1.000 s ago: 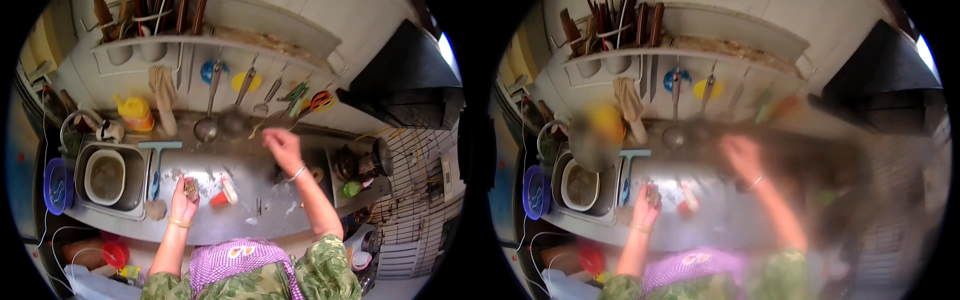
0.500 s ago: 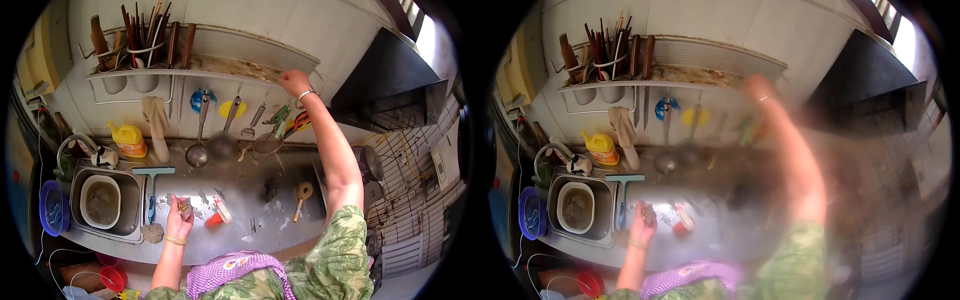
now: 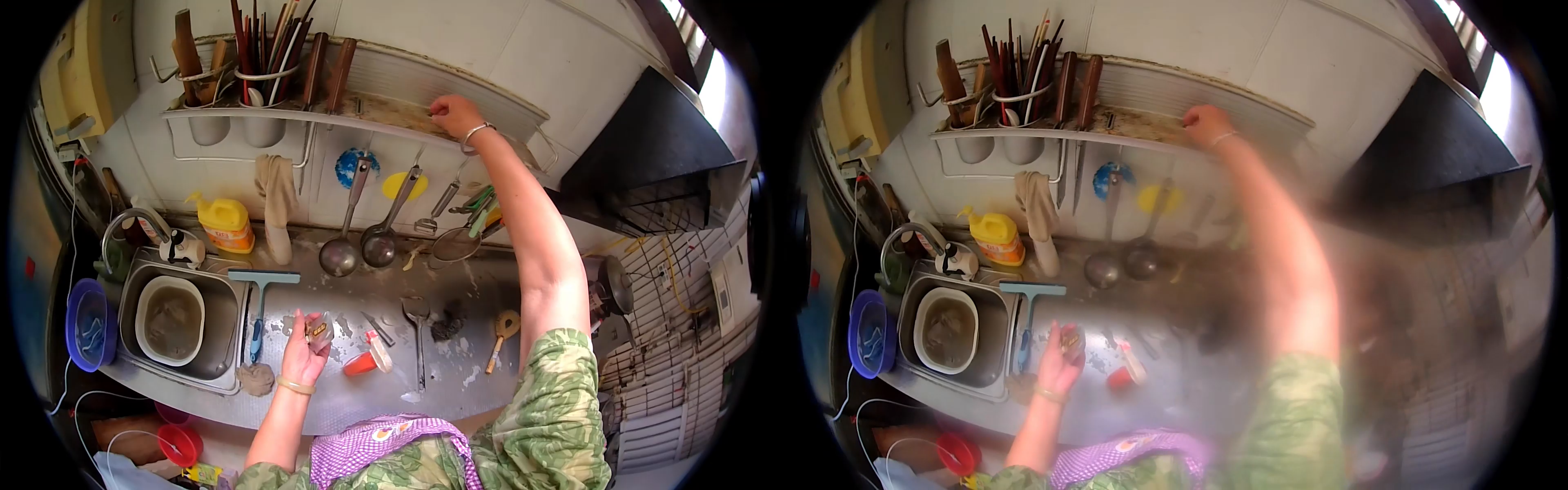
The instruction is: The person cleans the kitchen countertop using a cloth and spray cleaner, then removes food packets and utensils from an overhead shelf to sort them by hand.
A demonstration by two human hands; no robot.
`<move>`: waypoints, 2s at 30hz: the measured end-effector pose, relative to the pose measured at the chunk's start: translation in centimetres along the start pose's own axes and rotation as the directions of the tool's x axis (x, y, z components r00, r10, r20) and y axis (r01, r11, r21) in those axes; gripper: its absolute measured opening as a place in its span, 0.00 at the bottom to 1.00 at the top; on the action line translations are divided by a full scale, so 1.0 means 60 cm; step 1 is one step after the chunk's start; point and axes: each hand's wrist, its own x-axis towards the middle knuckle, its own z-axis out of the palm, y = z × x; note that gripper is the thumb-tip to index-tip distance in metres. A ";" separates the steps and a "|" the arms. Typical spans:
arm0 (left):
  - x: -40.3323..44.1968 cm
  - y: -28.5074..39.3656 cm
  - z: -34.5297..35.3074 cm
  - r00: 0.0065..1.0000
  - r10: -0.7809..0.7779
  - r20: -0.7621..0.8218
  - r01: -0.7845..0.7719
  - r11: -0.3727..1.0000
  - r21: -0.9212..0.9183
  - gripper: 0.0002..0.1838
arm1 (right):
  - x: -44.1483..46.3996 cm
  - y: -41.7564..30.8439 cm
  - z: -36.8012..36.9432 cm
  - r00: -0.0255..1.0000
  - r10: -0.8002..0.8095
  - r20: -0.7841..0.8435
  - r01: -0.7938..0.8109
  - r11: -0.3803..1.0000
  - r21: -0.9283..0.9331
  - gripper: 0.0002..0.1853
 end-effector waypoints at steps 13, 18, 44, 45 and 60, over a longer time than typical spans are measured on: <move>0.005 0.004 0.019 0.999 -0.034 -0.021 0.036 0.993 0.113 0.18 | -0.018 -0.031 -0.012 0.995 -0.086 0.048 0.080 0.990 0.120 0.10; 0.013 0.000 0.012 0.999 -0.028 -0.035 0.031 0.996 0.084 0.18 | -0.024 -0.038 -0.031 0.989 0.071 0.128 -0.088 0.987 0.131 0.10; 0.094 0.039 0.228 0.990 -0.104 0.099 0.126 0.959 -0.253 0.09 | -0.257 -0.307 0.123 0.878 -0.479 0.001 0.448 0.823 0.349 0.05; 0.095 0.041 0.224 0.991 -0.085 0.105 0.108 0.965 -0.239 0.09 | -0.227 -0.303 0.096 0.869 -0.456 -0.195 0.496 0.799 0.341 0.06; 0.076 0.043 0.168 1.000 -0.024 0.010 0.024 0.999 -0.048 0.12 | -0.015 -0.221 0.005 0.912 -0.380 0.157 0.334 0.907 0.256 0.12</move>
